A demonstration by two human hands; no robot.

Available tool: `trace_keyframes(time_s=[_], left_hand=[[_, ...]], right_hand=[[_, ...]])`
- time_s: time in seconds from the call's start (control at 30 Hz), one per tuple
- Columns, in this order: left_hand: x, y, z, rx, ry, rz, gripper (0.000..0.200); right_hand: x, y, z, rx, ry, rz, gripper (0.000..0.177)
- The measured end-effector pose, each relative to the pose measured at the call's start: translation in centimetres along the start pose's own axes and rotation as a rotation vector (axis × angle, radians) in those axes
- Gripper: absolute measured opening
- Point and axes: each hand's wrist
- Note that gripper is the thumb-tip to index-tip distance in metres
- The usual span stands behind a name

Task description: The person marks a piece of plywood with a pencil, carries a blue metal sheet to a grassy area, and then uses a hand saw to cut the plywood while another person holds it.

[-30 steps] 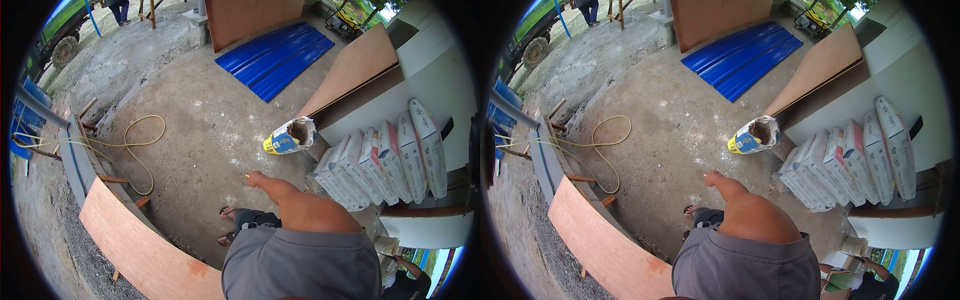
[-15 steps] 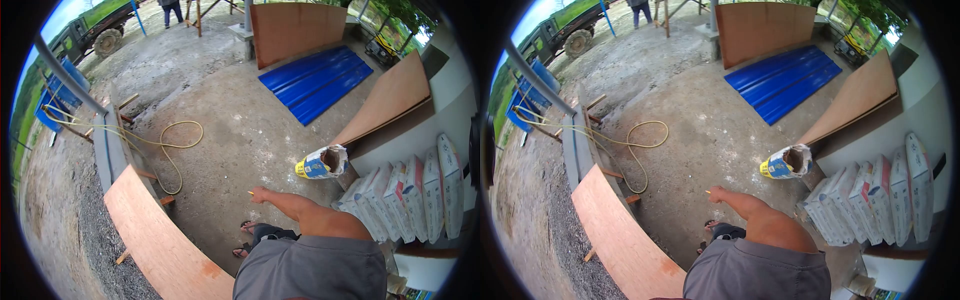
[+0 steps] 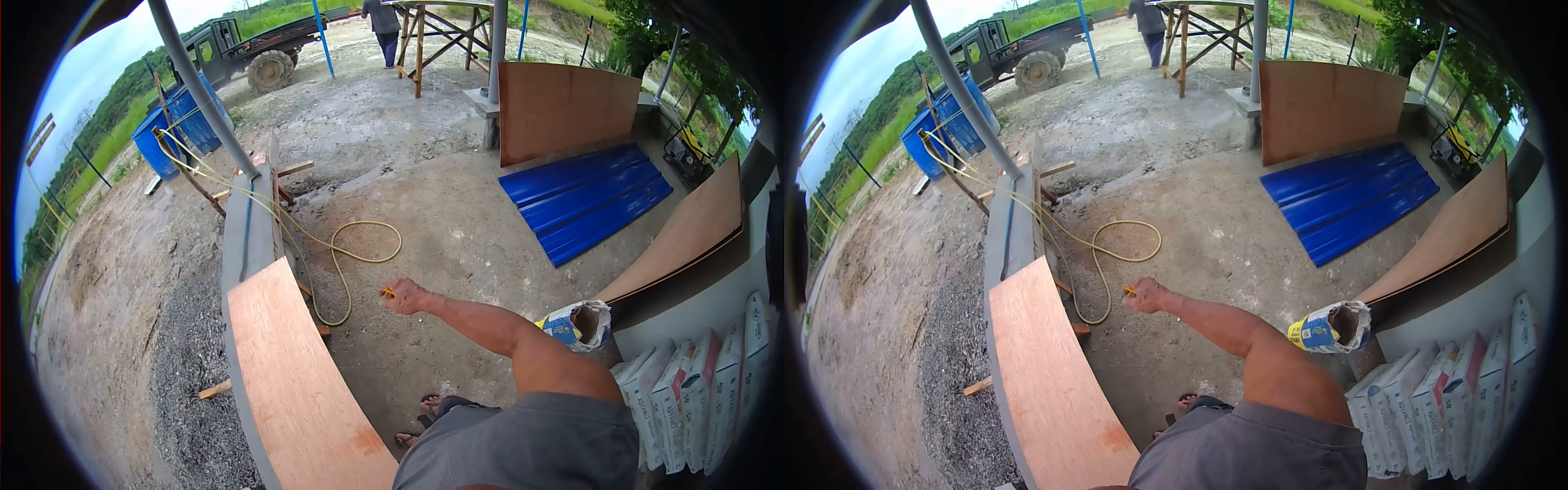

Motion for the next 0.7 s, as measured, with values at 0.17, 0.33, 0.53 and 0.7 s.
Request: trace_keyframes(time_s=[0.17, 0.33, 0.53, 0.7], left_hand=[[0.5, -0.4, 0.7, 0.036, 0.042, -0.021, 0.074], [0.8, -0.7, 1.1, 0.048, 0.077, -0.026, 0.074], [1.2, -0.8, 1.7, 0.056, 0.097, -0.033, 0.074], [1.8, -0.8, 2.1, 0.07, 0.112, -0.047, 0.074]], right_hand=[[3.6, -0.8, 8.4, -0.886, 0.488, 0.28, 0.036], [14.8, 4.6, 22.6, -0.753, 1.336, 0.5, 0.064], [19.0, 3.9, 27.9, -0.802, 1.8, 0.528, 0.078], [18.4, 6.0, 26.3, -0.615, 1.774, 0.384, 0.07]])
Point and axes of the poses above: each hand's wrist, its own x-axis away from the middle knuckle, its own y-axis out of the back of the hand, z = x × y, and after that the axes turned 11 degrees about z, right-handed
